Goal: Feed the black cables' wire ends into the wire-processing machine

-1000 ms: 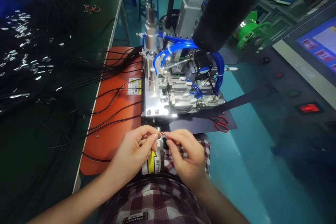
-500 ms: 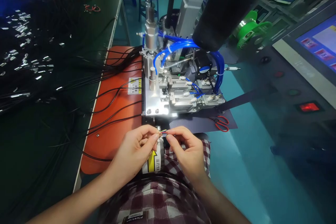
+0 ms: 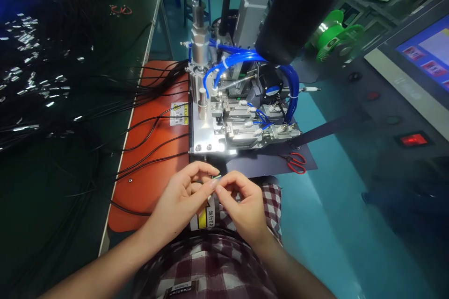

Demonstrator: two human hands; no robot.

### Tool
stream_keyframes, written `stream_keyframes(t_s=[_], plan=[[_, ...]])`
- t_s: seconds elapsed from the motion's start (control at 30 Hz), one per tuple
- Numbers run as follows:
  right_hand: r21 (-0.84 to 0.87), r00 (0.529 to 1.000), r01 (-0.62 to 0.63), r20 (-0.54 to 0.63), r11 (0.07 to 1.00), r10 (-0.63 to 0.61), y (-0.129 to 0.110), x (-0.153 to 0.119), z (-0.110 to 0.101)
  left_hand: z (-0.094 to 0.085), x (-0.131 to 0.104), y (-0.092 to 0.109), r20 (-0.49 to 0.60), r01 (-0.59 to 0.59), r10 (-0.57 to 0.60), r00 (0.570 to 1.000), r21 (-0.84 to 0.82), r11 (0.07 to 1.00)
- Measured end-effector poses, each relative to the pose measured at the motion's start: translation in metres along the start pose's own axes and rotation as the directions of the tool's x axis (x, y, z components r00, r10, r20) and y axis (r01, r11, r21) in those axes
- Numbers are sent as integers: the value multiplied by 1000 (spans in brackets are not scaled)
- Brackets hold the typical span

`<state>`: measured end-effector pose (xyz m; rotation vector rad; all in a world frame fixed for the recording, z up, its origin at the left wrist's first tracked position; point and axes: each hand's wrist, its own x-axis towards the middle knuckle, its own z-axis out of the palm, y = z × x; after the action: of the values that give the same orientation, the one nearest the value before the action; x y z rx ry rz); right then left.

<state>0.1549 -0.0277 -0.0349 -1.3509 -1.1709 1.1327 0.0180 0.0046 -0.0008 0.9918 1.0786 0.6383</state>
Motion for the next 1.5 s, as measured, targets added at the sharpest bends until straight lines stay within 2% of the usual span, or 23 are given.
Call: stream_keyframes(t_s=[0.13,0.3,0.4,0.5,0.67,0.73,0.8,0.9,1.03,1.23,1.5], plan=[[-80,995,94,0,992,-95,-2,-5,0,1,-2,-3,-72,-1,1,997,5,1000],[-70,990,143,15,987,-142,0,-11,4,1,-1,-7,-70,103,-118,991,-191,976],[-39,992,127,3,991,-127,3,-12,8,1,0,-7,-32,147,-160,987,-252,956],[-29,996,93,-9,995,-93,4,-11,8,0,2,-4,9,178,-181,983,-236,955],[-38,998,62,6,997,-62,-2,-8,-1,-2,2,1,28,187,-186,982,-214,959],[14,999,11,46,1000,-12,-2,-5,-8,-3,3,2,57,197,-188,980,-234,952],[122,994,-91,77,988,82,-2,-1,-14,-4,3,2,97,201,-183,978,-248,948],[320,971,-230,131,919,197,0,5,-20,-6,2,1,137,199,-170,976,-240,950],[473,946,-316,219,823,237,-1,9,-17,-8,2,0,162,181,-146,976,-228,957],[531,925,-376,265,760,272,-4,7,-13,-8,2,-1,179,199,-159,971,-232,952],[541,906,-420,290,729,307,-3,8,-13,-8,3,-2,189,191,-148,971,-229,955]])
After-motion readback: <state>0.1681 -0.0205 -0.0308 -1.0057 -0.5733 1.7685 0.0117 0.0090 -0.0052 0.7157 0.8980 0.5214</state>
